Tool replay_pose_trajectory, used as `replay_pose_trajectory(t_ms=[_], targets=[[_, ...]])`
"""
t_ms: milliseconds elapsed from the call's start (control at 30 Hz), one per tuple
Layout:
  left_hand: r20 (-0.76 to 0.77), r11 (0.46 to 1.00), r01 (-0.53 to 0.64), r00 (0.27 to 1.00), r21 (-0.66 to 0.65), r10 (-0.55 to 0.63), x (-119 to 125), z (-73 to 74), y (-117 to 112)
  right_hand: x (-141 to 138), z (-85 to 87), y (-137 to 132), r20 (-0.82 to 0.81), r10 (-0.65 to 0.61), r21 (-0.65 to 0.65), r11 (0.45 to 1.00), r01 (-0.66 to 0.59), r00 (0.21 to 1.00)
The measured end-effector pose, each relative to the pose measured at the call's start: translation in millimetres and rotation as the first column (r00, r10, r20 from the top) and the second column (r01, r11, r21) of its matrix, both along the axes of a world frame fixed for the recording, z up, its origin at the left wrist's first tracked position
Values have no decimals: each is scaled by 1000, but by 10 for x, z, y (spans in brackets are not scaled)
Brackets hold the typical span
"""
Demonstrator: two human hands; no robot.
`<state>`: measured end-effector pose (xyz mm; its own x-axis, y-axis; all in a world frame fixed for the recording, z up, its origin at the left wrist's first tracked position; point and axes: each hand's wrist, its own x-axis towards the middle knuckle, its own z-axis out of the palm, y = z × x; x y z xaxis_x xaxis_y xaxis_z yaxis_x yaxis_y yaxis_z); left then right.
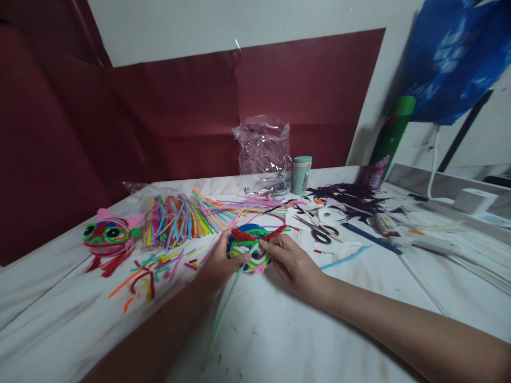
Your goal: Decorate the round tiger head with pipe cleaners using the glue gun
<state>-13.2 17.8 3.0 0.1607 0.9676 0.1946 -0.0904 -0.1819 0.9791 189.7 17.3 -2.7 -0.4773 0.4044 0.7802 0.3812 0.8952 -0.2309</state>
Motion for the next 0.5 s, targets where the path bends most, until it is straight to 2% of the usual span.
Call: replay_pose_trajectory(t_ms=[200, 300, 500], targets=[[25, 999, 28, 999, 23, -29, 13, -6, -11, 10, 22, -9, -9, -7, 25, 1000, 7, 1000], [-11, 998, 31, 999, 58, -30, 6, -8, -3, 13, 23, -14, -6, -20, 4, 1000, 20, 1000], [-62, 998, 0, 998, 65, 5, -31, -96, 75, 15, 30, -24, 5, -52, -14, 999, 52, 999]])
